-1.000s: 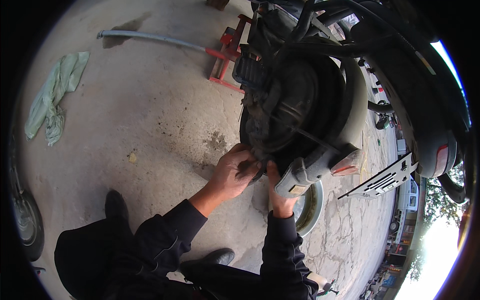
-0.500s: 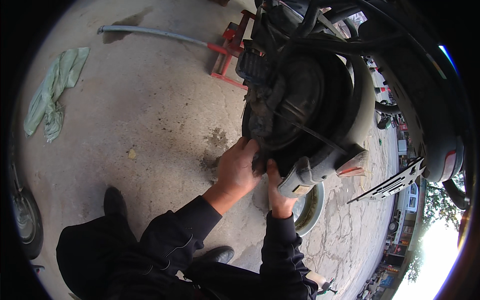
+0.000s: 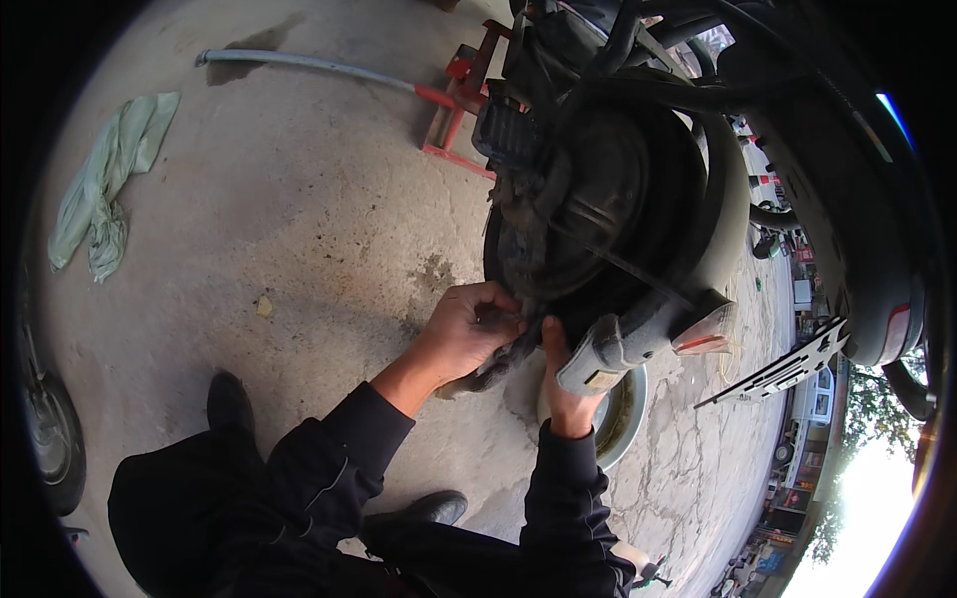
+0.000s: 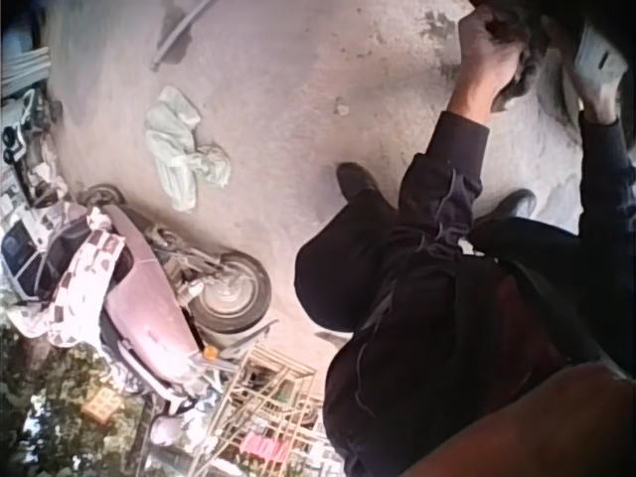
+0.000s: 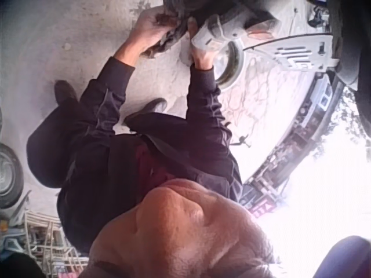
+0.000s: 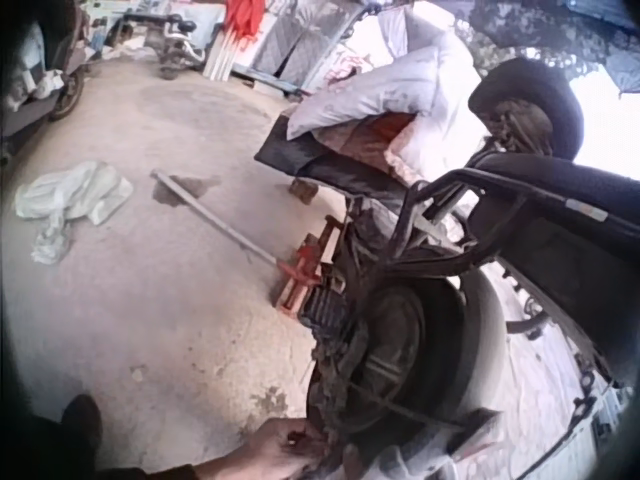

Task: The person cleans the scooter tire with a cloth, then uses a tire lever to pry the tire bead from the rim. They attach an air hose to the valve stem and inflate the tire, checking the pressure gauge.

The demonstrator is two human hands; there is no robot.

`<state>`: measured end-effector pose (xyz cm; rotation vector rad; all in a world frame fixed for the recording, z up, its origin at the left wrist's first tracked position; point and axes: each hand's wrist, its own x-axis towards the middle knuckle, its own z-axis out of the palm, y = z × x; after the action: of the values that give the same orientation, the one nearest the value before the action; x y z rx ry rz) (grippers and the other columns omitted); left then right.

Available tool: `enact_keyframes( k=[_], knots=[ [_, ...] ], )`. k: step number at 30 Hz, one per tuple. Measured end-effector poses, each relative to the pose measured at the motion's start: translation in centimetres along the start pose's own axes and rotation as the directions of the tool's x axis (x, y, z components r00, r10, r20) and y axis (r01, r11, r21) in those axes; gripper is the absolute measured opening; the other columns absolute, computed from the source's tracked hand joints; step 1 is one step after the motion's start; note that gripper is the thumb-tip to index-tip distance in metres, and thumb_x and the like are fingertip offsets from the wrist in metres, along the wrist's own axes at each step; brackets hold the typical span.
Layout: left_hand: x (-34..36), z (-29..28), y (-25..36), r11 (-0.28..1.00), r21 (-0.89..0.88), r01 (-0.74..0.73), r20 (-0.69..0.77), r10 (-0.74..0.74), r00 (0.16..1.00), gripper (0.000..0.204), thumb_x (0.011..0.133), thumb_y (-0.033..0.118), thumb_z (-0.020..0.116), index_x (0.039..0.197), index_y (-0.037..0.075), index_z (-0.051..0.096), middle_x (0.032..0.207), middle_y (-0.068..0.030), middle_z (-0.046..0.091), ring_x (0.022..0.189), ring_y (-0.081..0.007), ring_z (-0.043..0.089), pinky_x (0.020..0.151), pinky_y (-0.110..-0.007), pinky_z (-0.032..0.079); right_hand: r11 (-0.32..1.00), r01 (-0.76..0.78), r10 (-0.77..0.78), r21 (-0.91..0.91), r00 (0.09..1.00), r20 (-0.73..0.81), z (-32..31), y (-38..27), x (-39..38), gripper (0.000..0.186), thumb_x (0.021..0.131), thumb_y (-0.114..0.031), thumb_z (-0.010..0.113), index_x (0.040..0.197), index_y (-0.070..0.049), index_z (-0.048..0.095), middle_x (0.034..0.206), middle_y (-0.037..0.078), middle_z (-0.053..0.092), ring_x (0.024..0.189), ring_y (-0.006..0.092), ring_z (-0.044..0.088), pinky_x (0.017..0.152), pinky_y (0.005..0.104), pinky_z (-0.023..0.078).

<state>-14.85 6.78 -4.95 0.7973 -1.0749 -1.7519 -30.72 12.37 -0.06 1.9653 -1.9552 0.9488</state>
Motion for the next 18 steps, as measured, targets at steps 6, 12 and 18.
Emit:
enact_keyframes(
  k=[6, 12, 18],
  knots=[
    [0.2, 0.8, 0.9, 0.92, 0.352, -0.172, -0.049, 0.202, 0.978, 0.015, 0.079, 0.001, 0.07, 0.094, 0.004, 0.069, 0.091, -0.0164, 0.07, 0.083, -0.0342, 0.071, 0.073, -0.04, 0.056, 0.999, -0.002, 0.001, -0.035, 1.0, -0.029, 0.0, -0.9, 0.5, 0.055, 0.084, -0.021, 0.083, 0.128, 0.0, 0.059, 0.125, 0.017, 0.062, 0.114, 0.0348, 0.059, 0.099, 0.0444, 0.046],
    [1.1, 2.1, -0.8, 0.662, 0.707, -0.247, -0.074, 0.417, 0.906, 0.028, 0.078, 0.003, 0.071, 0.103, 0.002, 0.059, 0.095, -0.0206, 0.067, 0.085, -0.0429, 0.068, 0.071, -0.049, 0.056, 0.976, -0.134, 0.137, 0.171, 0.99, -0.008, 1.2, -1.2, -0.1, 0.031, 0.088, -0.021, 0.077, 0.113, -0.004, 0.068, 0.109, 0.014, 0.07, 0.099, 0.0353, 0.065, 0.087, 0.0448, 0.05],
    [1.5, 1.5, -0.9, 0.697, 0.703, -0.139, -0.096, 0.288, 0.953, 0.032, 0.079, 0.008, 0.071, 0.108, 0.003, 0.059, 0.098, -0.0228, 0.067, 0.086, -0.0471, 0.067, 0.072, -0.051, 0.057, 0.958, -0.165, 0.165, 0.235, 0.986, 0.022, 1.4, -1.4, -0.2, 0.028, 0.09, -0.016, 0.075, 0.114, -0.004, 0.068, 0.109, 0.012, 0.07, 0.101, 0.0338, 0.065, 0.088, 0.0445, 0.051]
  ],
)
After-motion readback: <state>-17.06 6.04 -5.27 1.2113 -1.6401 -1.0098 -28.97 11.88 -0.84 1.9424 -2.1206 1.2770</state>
